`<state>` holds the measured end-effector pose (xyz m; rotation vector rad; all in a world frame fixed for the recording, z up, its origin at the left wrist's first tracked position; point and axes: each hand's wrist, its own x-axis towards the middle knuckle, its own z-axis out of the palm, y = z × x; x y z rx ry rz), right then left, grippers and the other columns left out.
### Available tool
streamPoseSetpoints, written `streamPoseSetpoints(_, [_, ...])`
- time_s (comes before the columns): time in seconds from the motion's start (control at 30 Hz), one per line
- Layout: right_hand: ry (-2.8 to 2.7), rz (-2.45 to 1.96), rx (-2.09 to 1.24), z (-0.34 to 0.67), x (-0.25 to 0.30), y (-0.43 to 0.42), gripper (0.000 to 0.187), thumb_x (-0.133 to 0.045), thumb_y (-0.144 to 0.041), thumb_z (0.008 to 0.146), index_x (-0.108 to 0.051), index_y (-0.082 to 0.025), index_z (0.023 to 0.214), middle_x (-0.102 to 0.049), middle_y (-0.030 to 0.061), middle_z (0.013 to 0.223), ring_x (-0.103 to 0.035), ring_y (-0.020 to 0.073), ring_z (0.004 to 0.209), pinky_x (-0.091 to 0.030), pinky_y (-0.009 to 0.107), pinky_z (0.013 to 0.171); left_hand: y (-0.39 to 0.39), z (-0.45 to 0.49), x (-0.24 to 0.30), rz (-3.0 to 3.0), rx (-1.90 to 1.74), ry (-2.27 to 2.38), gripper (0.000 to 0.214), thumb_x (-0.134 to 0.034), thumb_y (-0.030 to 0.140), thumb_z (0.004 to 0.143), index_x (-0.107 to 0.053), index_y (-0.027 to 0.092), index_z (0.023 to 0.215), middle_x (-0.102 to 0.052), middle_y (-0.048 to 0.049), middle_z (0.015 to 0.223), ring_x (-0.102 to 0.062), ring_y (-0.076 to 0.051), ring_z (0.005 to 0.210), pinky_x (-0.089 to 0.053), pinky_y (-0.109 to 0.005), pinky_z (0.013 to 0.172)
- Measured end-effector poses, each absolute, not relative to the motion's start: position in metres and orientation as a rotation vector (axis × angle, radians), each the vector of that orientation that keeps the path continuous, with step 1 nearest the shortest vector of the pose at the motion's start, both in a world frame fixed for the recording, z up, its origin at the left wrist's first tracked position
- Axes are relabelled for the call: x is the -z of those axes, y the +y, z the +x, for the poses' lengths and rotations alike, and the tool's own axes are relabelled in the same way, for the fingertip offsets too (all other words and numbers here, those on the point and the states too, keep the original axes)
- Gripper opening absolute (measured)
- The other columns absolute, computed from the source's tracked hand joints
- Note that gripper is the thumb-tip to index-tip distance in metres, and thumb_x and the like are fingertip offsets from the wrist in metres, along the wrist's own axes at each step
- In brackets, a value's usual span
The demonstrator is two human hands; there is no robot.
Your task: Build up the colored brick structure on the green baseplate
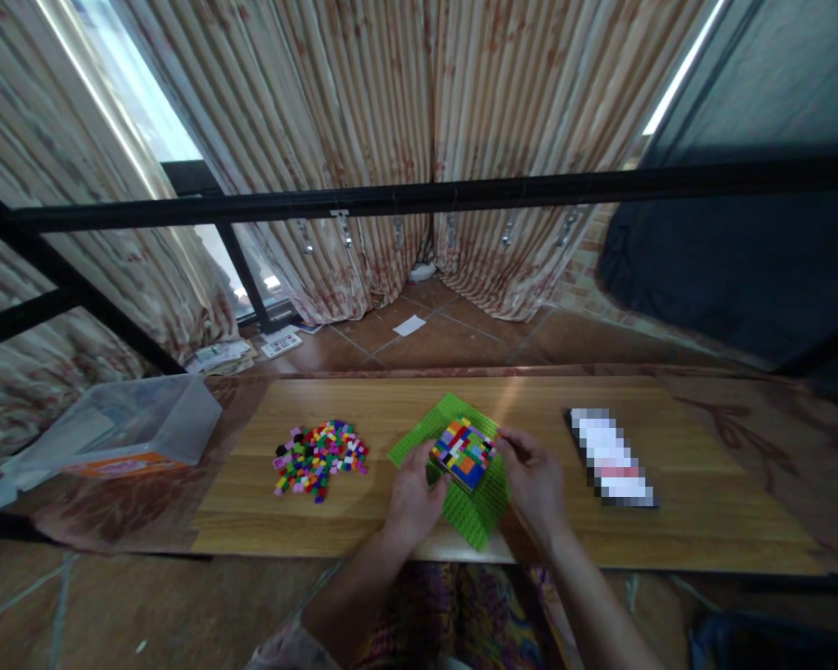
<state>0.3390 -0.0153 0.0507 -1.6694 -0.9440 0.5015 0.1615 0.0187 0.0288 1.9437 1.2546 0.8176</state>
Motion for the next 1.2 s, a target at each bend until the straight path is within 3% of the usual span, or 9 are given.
streamPoseSetpoints(0.4, [-1.299,-1.634,-0.578,0.332,-0.057,-0.008,0.025,-0.057,-0.042,0.082,-0.071,-0.022,0.085,-0.070,0.0049,0.089,-0.062,0.0184,0.077,-0.048,0.032,0.072,-0.011,0.150,-0.013,2.210,-0.871,1.409,0.029,-0.062,0.026,0.084,-0.058,0.020,0.112,-0.066,-0.0056,0.095,-0.063,-0.021,0.089,-0.054,-0.034,0.079])
streamPoseSetpoints(0.63, [-1.244,-1.605,-0.587,0.325,-0.048,0.001,0.024,-0.059,-0.041,0.080,-0.071,-0.021,0.084,-0.070,0.0050,0.086,-0.062,0.0181,0.075,-0.049,0.032,0.071,-0.011,0.150,-0.010,2.214,-0.916,1.373,0.026,-0.059,0.024,0.085,-0.058,0.019,0.111,-0.065,-0.0070,0.098,-0.061,-0.022,0.093,-0.052,-0.034,0.082])
streamPoseSetpoints(0.87, [-1.160,-1.603,-0.549,0.320,-0.042,0.000,0.031,-0.060,-0.043,0.079,-0.070,-0.020,0.097,-0.071,0.0073,0.095,-0.064,0.0194,0.083,-0.052,0.035,0.078,-0.009,0.149,-0.011,2.186,-0.891,1.328,0.026,-0.056,0.023,0.086,-0.058,0.019,0.112,-0.064,-0.0083,0.100,-0.059,-0.023,0.098,-0.050,-0.035,0.085])
streamPoseSetpoints(1.2, [-1.318,-1.777,-0.498,0.325,-0.064,0.004,0.038,-0.059,-0.034,0.079,-0.065,-0.025,0.116,-0.073,0.0013,0.085,-0.067,0.0193,0.079,-0.049,0.034,0.079,-0.010,0.149,-0.013,2.155,-0.886,1.310,0.027,-0.053,0.024,0.087,-0.058,0.018,0.113,-0.063,-0.0087,0.101,-0.058,-0.023,0.097,-0.049,-0.036,0.087])
